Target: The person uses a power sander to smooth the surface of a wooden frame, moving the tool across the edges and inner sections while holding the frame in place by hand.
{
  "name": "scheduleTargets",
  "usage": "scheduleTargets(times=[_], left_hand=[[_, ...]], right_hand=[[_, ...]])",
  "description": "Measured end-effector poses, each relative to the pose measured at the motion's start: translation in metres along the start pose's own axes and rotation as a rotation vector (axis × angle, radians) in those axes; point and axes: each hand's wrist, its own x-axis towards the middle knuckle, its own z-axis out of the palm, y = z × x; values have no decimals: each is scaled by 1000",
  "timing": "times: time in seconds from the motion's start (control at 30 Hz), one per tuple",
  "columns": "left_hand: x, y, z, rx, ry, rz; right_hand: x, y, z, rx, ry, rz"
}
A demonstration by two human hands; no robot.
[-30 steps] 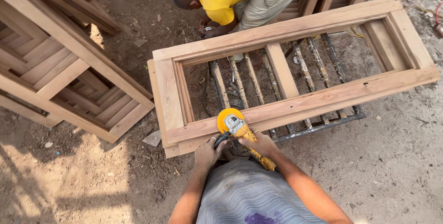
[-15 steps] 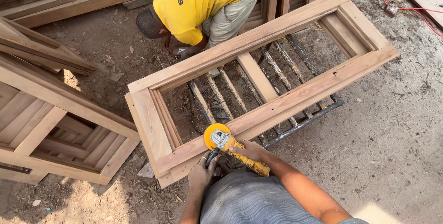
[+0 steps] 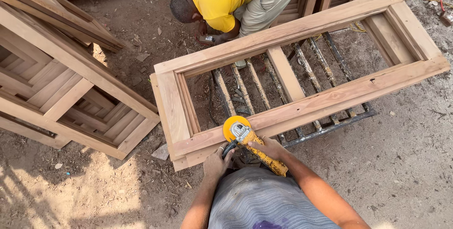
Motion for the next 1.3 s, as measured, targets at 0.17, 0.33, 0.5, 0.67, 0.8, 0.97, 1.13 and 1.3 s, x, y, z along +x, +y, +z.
scheduleTargets(times=[0.17,0.33,0.5,0.67,0.8,0.97,1.13,1.3], left_hand=[[0,0,1,-23,-7,-4],[0,-2,2,-15,-23,-31],[-1,-2,3,-46,25,11],[-3,-2,2,-26,1,-14],[-3,-1,1,-40,17,16],[-3,-1,0,-54,-2,6],[-3,-1,0,-36,-8,11],[-2,-1,0,-32,-13,6]], right_hand=[[3,4,1,-1,-4,4],[3,3,2,-13,11,4],[2,4,0,-15,13,7],[3,4,2,-9,27,-31],[1,2,1,-2,-11,12],[0,0,0,-5,-6,11],[3,2,2,-15,-1,8],[4,4,2,-11,-10,8]])
